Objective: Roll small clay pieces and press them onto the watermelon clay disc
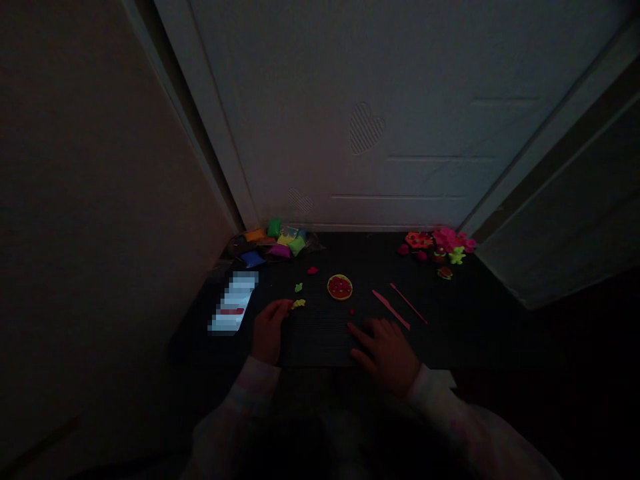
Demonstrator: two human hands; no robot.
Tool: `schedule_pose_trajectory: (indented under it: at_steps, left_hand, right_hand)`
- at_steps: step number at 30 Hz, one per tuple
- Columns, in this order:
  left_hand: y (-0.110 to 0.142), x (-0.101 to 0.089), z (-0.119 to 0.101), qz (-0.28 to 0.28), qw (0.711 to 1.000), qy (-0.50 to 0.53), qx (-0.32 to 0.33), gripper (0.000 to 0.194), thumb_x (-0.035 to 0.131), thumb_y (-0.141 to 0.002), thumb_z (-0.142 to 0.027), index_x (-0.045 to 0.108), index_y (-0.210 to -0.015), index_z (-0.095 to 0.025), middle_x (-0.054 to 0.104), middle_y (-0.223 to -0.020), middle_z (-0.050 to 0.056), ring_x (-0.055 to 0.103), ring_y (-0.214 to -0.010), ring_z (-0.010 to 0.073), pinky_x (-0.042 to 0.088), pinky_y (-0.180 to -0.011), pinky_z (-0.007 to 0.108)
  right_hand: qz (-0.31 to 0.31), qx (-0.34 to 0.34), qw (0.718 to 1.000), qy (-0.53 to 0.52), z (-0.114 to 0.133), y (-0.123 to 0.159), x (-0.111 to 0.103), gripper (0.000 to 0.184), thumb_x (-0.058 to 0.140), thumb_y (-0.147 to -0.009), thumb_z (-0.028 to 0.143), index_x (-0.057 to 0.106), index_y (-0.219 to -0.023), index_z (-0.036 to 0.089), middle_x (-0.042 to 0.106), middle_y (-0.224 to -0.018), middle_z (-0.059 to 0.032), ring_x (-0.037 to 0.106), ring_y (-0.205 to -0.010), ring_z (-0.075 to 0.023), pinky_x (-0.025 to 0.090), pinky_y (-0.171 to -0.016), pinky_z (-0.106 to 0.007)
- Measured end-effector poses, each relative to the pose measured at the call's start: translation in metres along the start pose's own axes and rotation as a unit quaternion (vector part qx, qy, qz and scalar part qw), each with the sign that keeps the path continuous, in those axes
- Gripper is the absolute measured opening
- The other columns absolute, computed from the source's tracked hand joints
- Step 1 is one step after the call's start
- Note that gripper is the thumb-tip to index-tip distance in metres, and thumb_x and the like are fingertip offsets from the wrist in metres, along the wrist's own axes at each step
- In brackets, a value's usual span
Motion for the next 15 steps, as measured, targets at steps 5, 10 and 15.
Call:
schedule_pose_trajectory:
  at_steps: [5,10,15]
  left_hand:
    - [-0.0007,-0.0005,0.0014,-0.003,1.000,-0.007,-0.001,0.024,0.057,-0.064,-0.037,0.066,-0.073,-0.017,0.064,-0.071,0.001,0.054,-0.067,0.0136,0.040,-0.065,0.025]
    - [0.0010,0.0008,-0.0028,0.001,1.000,-0.009,0.001,0.023,0.057,-0.064,-0.037,0.066,-0.073,-0.017,0.064,-0.072,0.001,0.054,-0.070,0.0140,0.040,-0.066,0.025]
    - [0.0016,0.0006,-0.0029,0.000,1.000,-0.007,0.000,0.024,0.057,-0.064,-0.038,0.065,-0.073,-0.017,0.065,-0.074,0.002,0.054,-0.070,0.0140,0.041,-0.066,0.025]
  right_hand:
    - [0.004,-0.031,1.000,-0.005,0.0056,-0.0010,0.0006,0.044,0.036,-0.080,0.050,0.043,-0.119,0.031,0.052,-0.100,-0.0074,0.044,-0.086,-0.0213,0.028,-0.074,-0.036]
    - [-0.002,-0.006,1.000,-0.003,0.0022,-0.0019,0.0021,0.047,0.035,-0.080,0.050,0.043,-0.120,0.028,0.052,-0.102,-0.0094,0.044,-0.087,-0.0226,0.028,-0.074,-0.037]
    - [0.000,-0.003,1.000,-0.007,0.0020,-0.0014,0.0031,0.045,0.035,-0.081,0.048,0.043,-0.120,0.027,0.051,-0.102,-0.0095,0.044,-0.086,-0.0223,0.029,-0.073,-0.036]
Point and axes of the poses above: each hand's wrist, its own y-axis away from the middle knuckle, its own x-axis out of the palm, z = x × y, the point moved 7 cm from there along -y, towards the middle knuckle
